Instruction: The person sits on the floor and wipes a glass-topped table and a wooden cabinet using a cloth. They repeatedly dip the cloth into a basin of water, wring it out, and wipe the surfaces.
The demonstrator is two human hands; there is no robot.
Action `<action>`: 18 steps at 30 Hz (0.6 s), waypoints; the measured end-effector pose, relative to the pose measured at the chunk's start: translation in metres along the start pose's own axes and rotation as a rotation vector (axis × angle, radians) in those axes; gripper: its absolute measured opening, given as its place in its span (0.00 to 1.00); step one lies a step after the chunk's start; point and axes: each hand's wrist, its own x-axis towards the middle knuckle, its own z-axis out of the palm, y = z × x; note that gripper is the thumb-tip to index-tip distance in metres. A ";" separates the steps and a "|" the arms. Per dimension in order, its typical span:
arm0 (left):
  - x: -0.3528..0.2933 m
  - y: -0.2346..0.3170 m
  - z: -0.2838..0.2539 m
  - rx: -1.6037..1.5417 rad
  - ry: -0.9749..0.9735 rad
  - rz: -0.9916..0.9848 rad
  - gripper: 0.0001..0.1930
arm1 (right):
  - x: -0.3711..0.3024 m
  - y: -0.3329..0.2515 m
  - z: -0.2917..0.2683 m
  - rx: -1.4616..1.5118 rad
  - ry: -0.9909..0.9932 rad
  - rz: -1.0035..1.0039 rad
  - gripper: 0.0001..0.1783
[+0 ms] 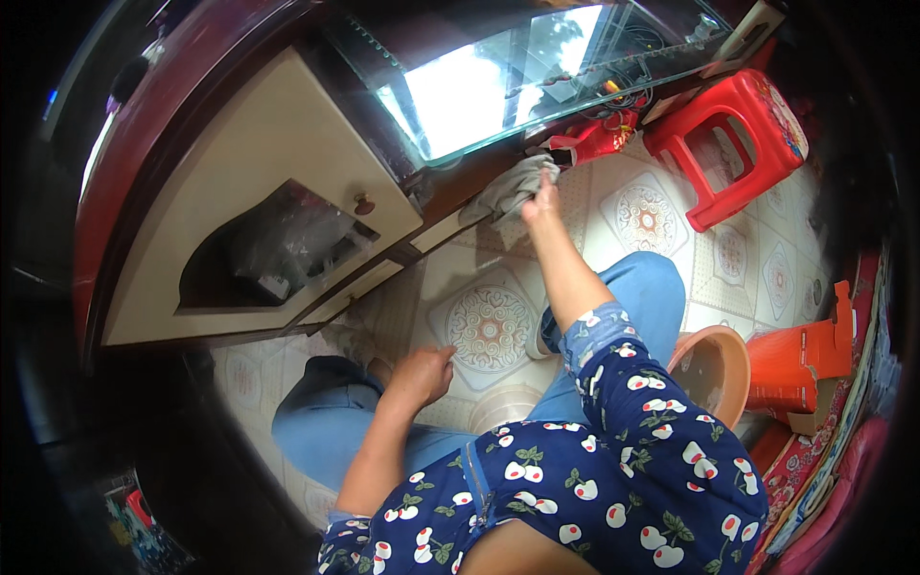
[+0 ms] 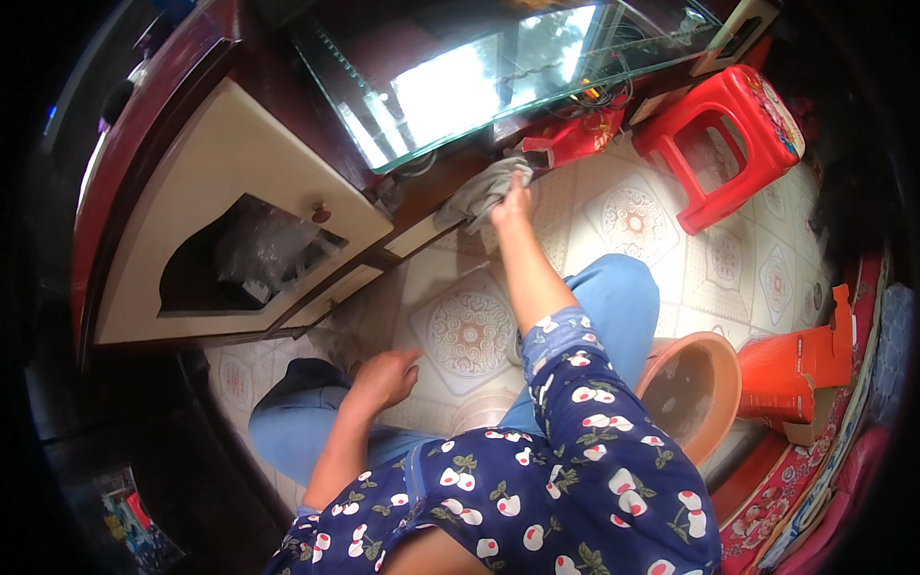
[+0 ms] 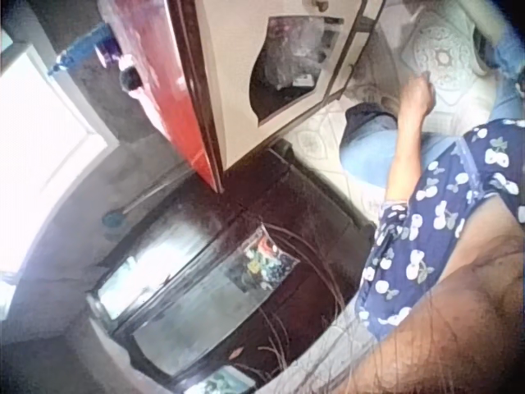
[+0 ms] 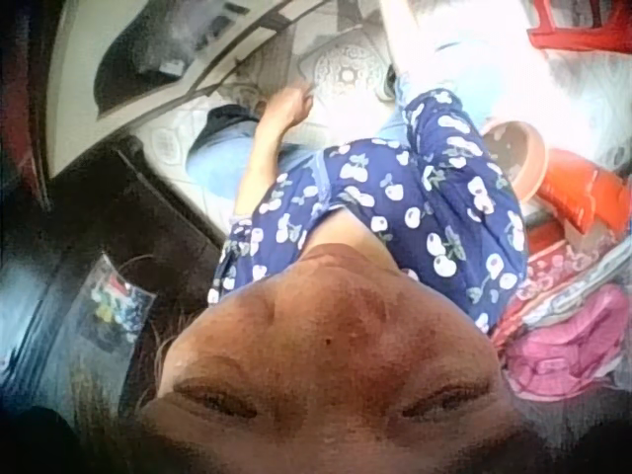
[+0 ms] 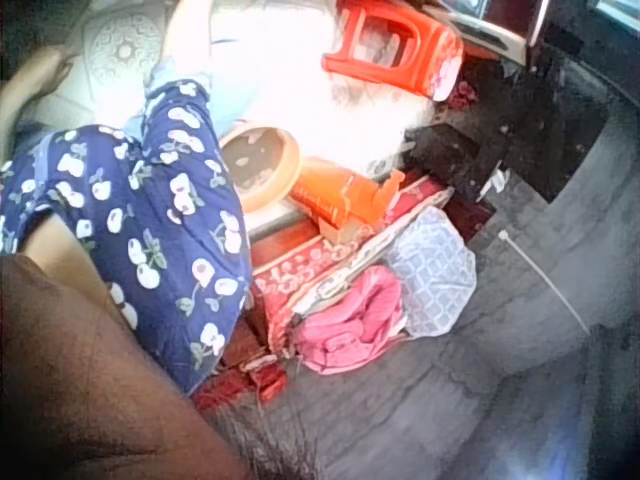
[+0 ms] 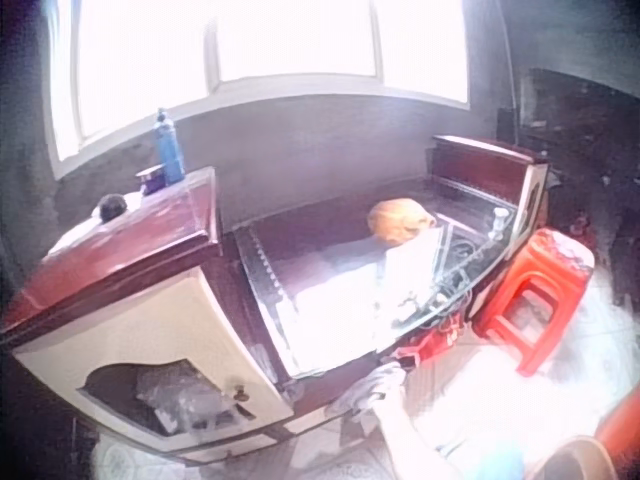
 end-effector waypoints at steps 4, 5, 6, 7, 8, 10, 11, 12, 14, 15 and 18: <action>-0.004 -0.020 0.012 -0.029 0.007 -0.013 0.17 | -0.060 0.069 0.038 -0.425 0.265 -0.131 0.14; -0.011 -0.025 0.014 -0.033 -0.001 -0.062 0.18 | -0.086 0.087 0.046 -0.547 0.258 -0.115 0.14; -0.012 -0.026 0.013 -0.031 -0.009 -0.085 0.18 | -0.101 0.098 0.049 -0.634 0.302 -0.068 0.11; -0.004 -0.019 0.009 -0.011 -0.025 -0.059 0.18 | -0.096 0.096 0.032 -0.701 0.173 -0.170 0.12; 0.004 -0.011 0.005 0.010 -0.041 -0.036 0.18 | -0.090 0.094 0.020 -0.716 0.174 -0.186 0.11; 0.016 -0.002 0.002 0.026 -0.058 -0.001 0.18 | -0.081 0.083 -0.006 -0.977 0.028 -0.073 0.12; 0.011 -0.006 0.004 0.011 -0.049 -0.024 0.18 | -0.095 0.088 0.001 -0.942 0.039 -0.083 0.12; 0.007 -0.010 0.007 -0.004 -0.040 -0.047 0.17 | -0.108 0.091 0.007 -0.906 0.051 -0.092 0.12; 0.005 -0.009 0.005 0.005 -0.032 -0.058 0.17 | -0.105 0.077 0.017 -0.843 0.091 -0.217 0.12; 0.006 -0.007 0.003 0.014 -0.029 -0.052 0.17 | -0.091 0.061 0.018 -0.814 0.120 -0.320 0.13; 0.009 -0.010 0.008 0.036 -0.061 -0.058 0.18 | -0.062 0.024 0.057 -0.804 0.089 -0.632 0.17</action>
